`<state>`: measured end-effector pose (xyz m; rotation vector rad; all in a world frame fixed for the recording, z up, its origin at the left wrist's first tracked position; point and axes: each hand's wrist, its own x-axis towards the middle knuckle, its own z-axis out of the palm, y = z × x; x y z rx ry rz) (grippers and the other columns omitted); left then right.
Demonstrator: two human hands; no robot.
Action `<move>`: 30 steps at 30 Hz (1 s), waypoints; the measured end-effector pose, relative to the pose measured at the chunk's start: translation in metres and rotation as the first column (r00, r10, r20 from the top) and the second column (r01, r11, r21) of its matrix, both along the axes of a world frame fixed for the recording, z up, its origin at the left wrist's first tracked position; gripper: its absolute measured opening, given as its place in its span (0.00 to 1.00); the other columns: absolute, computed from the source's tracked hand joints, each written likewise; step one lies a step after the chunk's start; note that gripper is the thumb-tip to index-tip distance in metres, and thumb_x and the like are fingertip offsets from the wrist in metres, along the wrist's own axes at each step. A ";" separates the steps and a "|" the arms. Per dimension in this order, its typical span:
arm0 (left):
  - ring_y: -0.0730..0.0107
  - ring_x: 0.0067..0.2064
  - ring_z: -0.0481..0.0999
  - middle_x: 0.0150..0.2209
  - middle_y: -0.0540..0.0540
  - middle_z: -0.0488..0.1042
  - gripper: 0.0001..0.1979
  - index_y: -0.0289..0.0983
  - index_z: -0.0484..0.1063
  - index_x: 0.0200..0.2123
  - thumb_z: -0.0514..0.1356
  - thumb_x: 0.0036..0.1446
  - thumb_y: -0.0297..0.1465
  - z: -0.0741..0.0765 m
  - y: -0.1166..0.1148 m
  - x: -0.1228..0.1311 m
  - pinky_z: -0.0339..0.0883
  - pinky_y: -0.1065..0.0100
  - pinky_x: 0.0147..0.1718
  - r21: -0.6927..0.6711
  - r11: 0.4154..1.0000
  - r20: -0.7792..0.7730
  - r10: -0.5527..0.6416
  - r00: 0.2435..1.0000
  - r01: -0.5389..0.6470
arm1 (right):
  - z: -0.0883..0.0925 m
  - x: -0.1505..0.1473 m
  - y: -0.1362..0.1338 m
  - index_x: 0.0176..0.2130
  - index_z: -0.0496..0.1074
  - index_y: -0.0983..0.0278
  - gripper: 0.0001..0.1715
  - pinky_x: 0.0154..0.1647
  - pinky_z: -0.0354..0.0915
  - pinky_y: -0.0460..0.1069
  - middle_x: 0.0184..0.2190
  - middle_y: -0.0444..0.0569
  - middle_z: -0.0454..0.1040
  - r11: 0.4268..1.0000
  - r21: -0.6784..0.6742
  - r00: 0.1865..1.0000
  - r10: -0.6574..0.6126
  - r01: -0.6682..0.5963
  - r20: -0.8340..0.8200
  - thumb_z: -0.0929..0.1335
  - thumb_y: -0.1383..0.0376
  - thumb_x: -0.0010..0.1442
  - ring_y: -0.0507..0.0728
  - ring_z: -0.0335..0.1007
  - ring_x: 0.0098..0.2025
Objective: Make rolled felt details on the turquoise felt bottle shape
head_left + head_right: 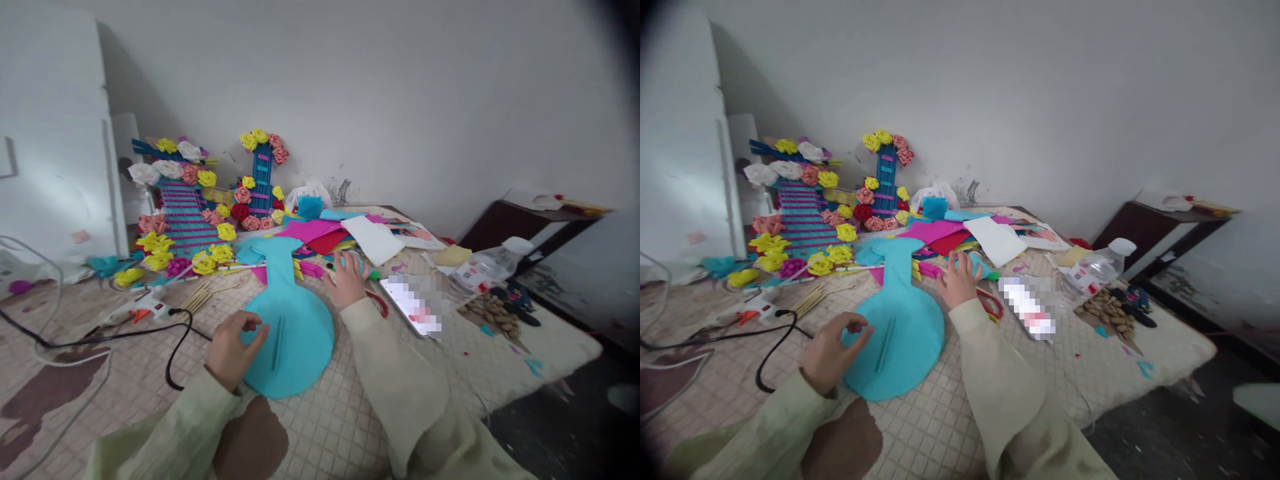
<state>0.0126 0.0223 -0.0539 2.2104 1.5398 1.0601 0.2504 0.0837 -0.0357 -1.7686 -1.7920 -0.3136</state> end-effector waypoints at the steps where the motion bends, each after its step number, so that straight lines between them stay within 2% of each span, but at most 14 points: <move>1: 0.65 0.30 0.69 0.25 0.48 0.70 0.09 0.38 0.66 0.24 0.55 0.50 0.37 -0.002 -0.002 0.003 0.59 0.65 0.32 -0.030 0.999 -0.051 -0.019 0.998 0.017 | -0.002 -0.002 -0.002 0.52 0.61 0.69 0.26 0.52 0.44 0.60 0.51 0.62 0.61 1.000 0.019 1.000 0.001 -0.001 -0.015 0.63 0.61 0.55 0.67 0.51 0.54; 4: 0.61 0.33 0.69 0.25 0.47 0.70 0.11 0.38 0.66 0.21 0.56 0.49 0.39 -0.007 -0.008 0.014 0.58 0.62 0.34 -0.082 0.996 -0.226 -0.061 0.972 0.043 | -0.006 -0.016 -0.015 0.48 0.65 0.64 0.20 0.51 0.45 0.59 0.48 0.55 0.65 0.994 0.063 0.988 0.097 -0.090 -0.118 0.62 0.63 0.55 0.63 0.55 0.51; 6: 0.60 0.33 0.69 0.25 0.47 0.70 0.09 0.38 0.65 0.21 0.56 0.49 0.36 -0.010 -0.011 0.018 0.58 0.61 0.34 -0.081 0.995 -0.283 -0.072 0.956 0.051 | -0.006 -0.027 -0.024 0.45 0.67 0.63 0.17 0.51 0.47 0.57 0.46 0.53 0.67 0.983 0.074 0.967 0.181 -0.170 -0.180 0.63 0.64 0.54 0.62 0.57 0.49; 8: 0.61 0.32 0.69 0.25 0.47 0.70 0.07 0.38 0.65 0.21 0.55 0.49 0.33 -0.009 -0.012 0.020 0.58 0.61 0.33 -0.080 0.994 -0.264 -0.093 0.960 0.074 | -0.005 -0.034 -0.031 0.43 0.68 0.64 0.15 0.50 0.50 0.56 0.43 0.53 0.69 0.964 0.083 0.934 0.264 -0.251 -0.242 0.63 0.65 0.54 0.61 0.58 0.48; 10: 0.63 0.31 0.68 0.24 0.47 0.69 0.08 0.38 0.64 0.21 0.54 0.50 0.31 -0.005 -0.013 0.019 0.58 0.62 0.33 -0.083 0.990 -0.156 -0.122 0.980 0.111 | -0.003 -0.037 -0.036 0.41 0.69 0.65 0.14 0.48 0.55 0.55 0.39 0.53 0.71 0.936 0.096 0.875 0.352 -0.339 -0.334 0.64 0.66 0.53 0.60 0.61 0.45; 11: 0.64 0.31 0.68 0.24 0.48 0.69 0.08 0.38 0.64 0.22 0.54 0.51 0.32 -0.002 -0.013 0.018 0.59 0.63 0.33 -0.080 0.988 -0.075 -0.135 0.988 0.129 | -0.001 -0.039 -0.038 0.40 0.69 0.65 0.13 0.45 0.58 0.54 0.36 0.52 0.71 0.916 0.092 0.826 0.394 -0.392 -0.403 0.64 0.66 0.53 0.58 0.63 0.42; 13: 0.66 0.31 0.68 0.25 0.48 0.68 0.08 0.39 0.64 0.23 0.53 0.53 0.32 0.004 -0.015 0.017 0.59 0.65 0.32 -0.069 0.983 0.114 -0.164 0.980 0.173 | 0.001 -0.042 -0.044 0.39 0.69 0.66 0.12 0.37 0.62 0.50 0.32 0.50 0.71 0.851 0.044 0.680 0.448 -0.523 -0.581 0.64 0.64 0.54 0.54 0.65 0.35; 16: 0.68 0.29 0.66 0.25 0.48 0.67 0.07 0.38 0.65 0.25 0.53 0.53 0.33 0.011 -0.020 0.018 0.61 0.67 0.31 -0.103 0.963 0.359 -0.197 0.912 0.249 | 0.003 -0.048 -0.053 0.37 0.70 0.66 0.15 0.28 0.61 0.45 0.27 0.46 0.69 0.661 -0.030 0.396 0.411 -0.750 -0.821 0.65 0.58 0.54 0.50 0.63 0.27; 17: 0.68 0.29 0.66 0.25 0.48 0.67 0.07 0.38 0.66 0.25 0.54 0.53 0.33 0.012 -0.022 0.020 0.61 0.68 0.31 -0.130 0.951 0.416 -0.203 0.886 0.279 | 0.003 -0.051 -0.056 0.35 0.70 0.67 0.16 0.27 0.60 0.45 0.25 0.45 0.68 0.601 -0.034 0.327 0.387 -0.799 -0.862 0.66 0.57 0.53 0.49 0.62 0.26; 19: 0.68 0.29 0.67 0.25 0.49 0.68 0.07 0.38 0.67 0.25 0.54 0.53 0.33 0.014 -0.025 0.022 0.61 0.68 0.31 -0.194 0.922 0.492 -0.205 0.846 0.336 | 0.002 -0.056 -0.060 0.28 0.69 0.67 0.17 0.24 0.57 0.44 0.21 0.42 0.65 0.538 -0.032 0.259 0.352 -0.842 -0.899 0.66 0.54 0.52 0.48 0.59 0.23; 22: 0.68 0.30 0.67 0.25 0.48 0.68 0.09 0.37 0.68 0.25 0.54 0.53 0.35 0.017 -0.029 0.025 0.61 0.69 0.31 -0.275 0.874 0.568 -0.189 0.801 0.402 | 0.003 -0.059 -0.062 0.21 0.66 0.67 0.21 0.20 0.54 0.43 0.16 0.40 0.62 0.534 -0.041 0.218 0.274 -0.844 -0.937 0.67 0.52 0.51 0.46 0.57 0.19; 26: 0.70 0.27 0.63 0.22 0.50 0.64 0.14 0.37 0.66 0.20 0.52 0.54 0.37 0.023 -0.032 0.025 0.59 0.70 0.28 -0.349 0.824 0.608 -0.163 0.777 0.446 | 0.006 -0.056 -0.058 0.26 0.69 0.69 0.21 0.20 0.53 0.43 0.13 0.39 0.62 0.581 -0.004 0.121 0.163 -0.814 -0.979 0.66 0.52 0.51 0.46 0.57 0.17; 30: 0.70 0.27 0.64 0.22 0.49 0.65 0.13 0.37 0.67 0.21 0.53 0.54 0.36 0.025 -0.034 0.025 0.59 0.70 0.28 -0.356 0.811 0.617 -0.169 0.769 0.464 | 0.008 -0.053 -0.057 0.26 0.70 0.69 0.20 0.19 0.54 0.43 0.13 0.40 0.63 0.628 0.005 0.104 0.136 -0.778 -0.985 0.67 0.53 0.51 0.46 0.57 0.16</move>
